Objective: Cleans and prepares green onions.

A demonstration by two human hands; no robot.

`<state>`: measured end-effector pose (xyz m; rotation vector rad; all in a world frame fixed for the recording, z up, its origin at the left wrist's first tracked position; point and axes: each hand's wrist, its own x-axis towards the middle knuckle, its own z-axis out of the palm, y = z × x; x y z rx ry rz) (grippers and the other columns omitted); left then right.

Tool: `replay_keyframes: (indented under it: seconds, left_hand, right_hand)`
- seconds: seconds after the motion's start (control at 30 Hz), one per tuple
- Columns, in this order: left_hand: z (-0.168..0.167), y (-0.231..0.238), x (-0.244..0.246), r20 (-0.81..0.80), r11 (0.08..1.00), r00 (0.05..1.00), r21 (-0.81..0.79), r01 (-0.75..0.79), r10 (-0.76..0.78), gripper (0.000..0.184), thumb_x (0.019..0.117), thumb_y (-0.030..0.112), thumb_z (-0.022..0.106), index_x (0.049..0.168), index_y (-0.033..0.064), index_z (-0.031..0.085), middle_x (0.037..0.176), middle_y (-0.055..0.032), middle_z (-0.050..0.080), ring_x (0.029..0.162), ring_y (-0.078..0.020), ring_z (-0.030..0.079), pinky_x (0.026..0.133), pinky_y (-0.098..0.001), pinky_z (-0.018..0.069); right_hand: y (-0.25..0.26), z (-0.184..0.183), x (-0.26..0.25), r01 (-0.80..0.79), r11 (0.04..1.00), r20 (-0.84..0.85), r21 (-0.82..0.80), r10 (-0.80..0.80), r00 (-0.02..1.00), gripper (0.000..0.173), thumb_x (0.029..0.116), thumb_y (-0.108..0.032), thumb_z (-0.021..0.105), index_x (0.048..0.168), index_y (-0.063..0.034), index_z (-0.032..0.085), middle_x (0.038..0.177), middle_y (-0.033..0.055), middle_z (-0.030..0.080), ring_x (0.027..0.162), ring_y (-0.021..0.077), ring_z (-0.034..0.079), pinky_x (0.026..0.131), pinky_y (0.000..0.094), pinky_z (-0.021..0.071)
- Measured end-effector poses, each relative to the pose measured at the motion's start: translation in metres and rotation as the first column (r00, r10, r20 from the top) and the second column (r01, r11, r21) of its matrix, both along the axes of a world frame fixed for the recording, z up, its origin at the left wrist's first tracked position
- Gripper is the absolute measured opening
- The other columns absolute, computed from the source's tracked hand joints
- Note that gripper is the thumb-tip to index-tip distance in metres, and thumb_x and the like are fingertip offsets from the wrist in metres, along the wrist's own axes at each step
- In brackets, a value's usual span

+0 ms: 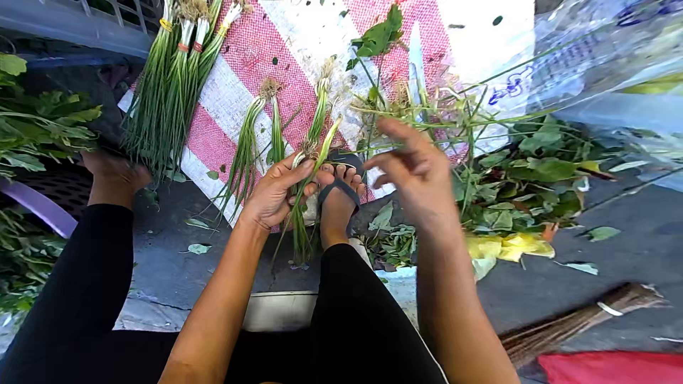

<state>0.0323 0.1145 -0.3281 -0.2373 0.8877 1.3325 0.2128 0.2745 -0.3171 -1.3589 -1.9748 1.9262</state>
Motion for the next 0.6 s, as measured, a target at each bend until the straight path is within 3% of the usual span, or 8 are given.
replay_keyframes:
  seconds: [0.1, 0.17, 0.2, 0.27, 0.37, 0.47, 0.53, 0.6]
  left_hand:
    - [0.006, 0.003, 0.002, -0.089, 0.999, 0.995, 0.002, 0.034, -0.033, 0.021, 0.1072, 0.016, 0.051, 0.124, 0.0124, 0.062, 0.082, -0.0066, 0.066, 0.051, -0.0017, 0.051, 0.044, -0.0122, 0.0398]
    - [0.011, 0.003, 0.0, -0.187, 0.998, 0.981, -0.016, 0.058, -0.06, 0.024, 0.1061, 0.014, 0.053, 0.129, 0.0137, 0.06, 0.084, -0.0082, 0.067, 0.053, -0.0033, 0.053, 0.045, -0.013, 0.0414]
    - [0.013, 0.003, -0.001, -0.236, 0.997, 0.968, -0.027, 0.076, -0.08, 0.028, 0.1059, 0.013, 0.052, 0.134, 0.0152, 0.057, 0.086, -0.0094, 0.067, 0.055, -0.0047, 0.054, 0.047, -0.0138, 0.0424]
    - [0.017, 0.001, -0.004, -0.312, 0.993, 0.943, -0.051, 0.107, -0.117, 0.03, 0.1067, 0.014, 0.052, 0.137, 0.0174, 0.052, 0.083, -0.0102, 0.066, 0.053, -0.0056, 0.053, 0.046, -0.014, 0.041]
    - [0.017, -0.001, -0.005, -0.389, 0.988, 0.909, -0.041, 0.146, -0.15, 0.029, 0.1054, 0.017, 0.055, 0.134, 0.0122, 0.056, 0.077, -0.006, 0.064, 0.051, -0.0036, 0.048, 0.044, -0.0135, 0.0364]
    - [0.014, 0.008, -0.001, -0.516, 0.983, 0.837, -0.1, 0.156, -0.185, 0.019, 0.1006, 0.005, 0.061, 0.12, 0.0024, 0.062, 0.076, -0.0001, 0.065, 0.056, 0.0003, 0.049, 0.049, -0.0127, 0.0385]
    - [0.011, 0.01, -0.003, -0.561, 0.975, 0.798, -0.148, 0.164, -0.22, 0.013, 0.099, 0.004, 0.063, 0.111, 0.0001, 0.066, 0.075, 0.0007, 0.067, 0.057, 0.0004, 0.052, 0.052, -0.0142, 0.0416]
    - [0.011, 0.008, -0.009, -0.529, 0.967, 0.81, -0.164, 0.196, -0.254, 0.012, 0.0996, 0.006, 0.063, 0.109, 0.0004, 0.068, 0.074, 0.0009, 0.067, 0.057, 0.0005, 0.052, 0.053, -0.0143, 0.0421]
  right_hand:
    - [-0.018, -0.007, -0.027, -0.067, 0.902, -0.318, -0.426, -0.079, 0.945, 0.06, 0.0964, -0.009, 0.052, 0.155, -0.0167, 0.041, 0.14, 0.0042, 0.061, 0.074, 0.0116, 0.066, 0.052, 0.023, 0.0537]
    - [-0.02, -0.011, -0.035, -0.117, 0.882, -0.324, -0.457, -0.042, 0.945, 0.057, 0.0985, -0.013, 0.053, 0.155, -0.0157, 0.043, 0.126, 0.0048, 0.067, 0.067, 0.0097, 0.062, 0.046, 0.019, 0.0472]
    - [-0.02, -0.011, -0.036, -0.143, 0.896, -0.316, -0.42, 0.003, 0.949, 0.049, 0.1011, -0.015, 0.055, 0.15, -0.014, 0.05, 0.114, 0.005, 0.07, 0.061, 0.0095, 0.059, 0.042, 0.0185, 0.0446]
    - [-0.017, -0.011, -0.036, -0.207, 0.921, -0.302, -0.331, 0.105, 0.947, 0.024, 0.1049, -0.018, 0.057, 0.127, -0.0103, 0.064, 0.089, 0.005, 0.07, 0.05, 0.0106, 0.054, 0.037, 0.0196, 0.043]
    - [-0.012, -0.009, -0.034, -0.248, 0.958, -0.239, -0.147, 0.209, 0.948, 0.016, 0.1049, -0.02, 0.059, 0.102, -0.0085, 0.07, 0.072, 0.0031, 0.063, 0.046, 0.0092, 0.05, 0.039, 0.0193, 0.0418]
    - [-0.006, -0.008, -0.031, -0.341, 0.935, -0.142, 0.098, 0.353, 0.925, 0.016, 0.1036, -0.02, 0.061, 0.096, -0.0098, 0.07, 0.074, 0.0, 0.062, 0.053, 0.0064, 0.053, 0.046, 0.0201, 0.0447]
    - [0.004, -0.007, -0.028, -0.419, 0.888, -0.076, 0.19, 0.439, 0.895, 0.016, 0.1039, -0.022, 0.06, 0.1, -0.0107, 0.071, 0.078, 0.0, 0.065, 0.059, 0.0059, 0.059, 0.052, 0.0216, 0.051]
    - [0.019, -0.005, -0.019, -0.458, 0.855, -0.026, 0.243, 0.478, 0.878, 0.019, 0.1055, -0.021, 0.057, 0.107, -0.0088, 0.071, 0.083, 0.0027, 0.066, 0.064, 0.0083, 0.059, 0.058, 0.0257, 0.0509]
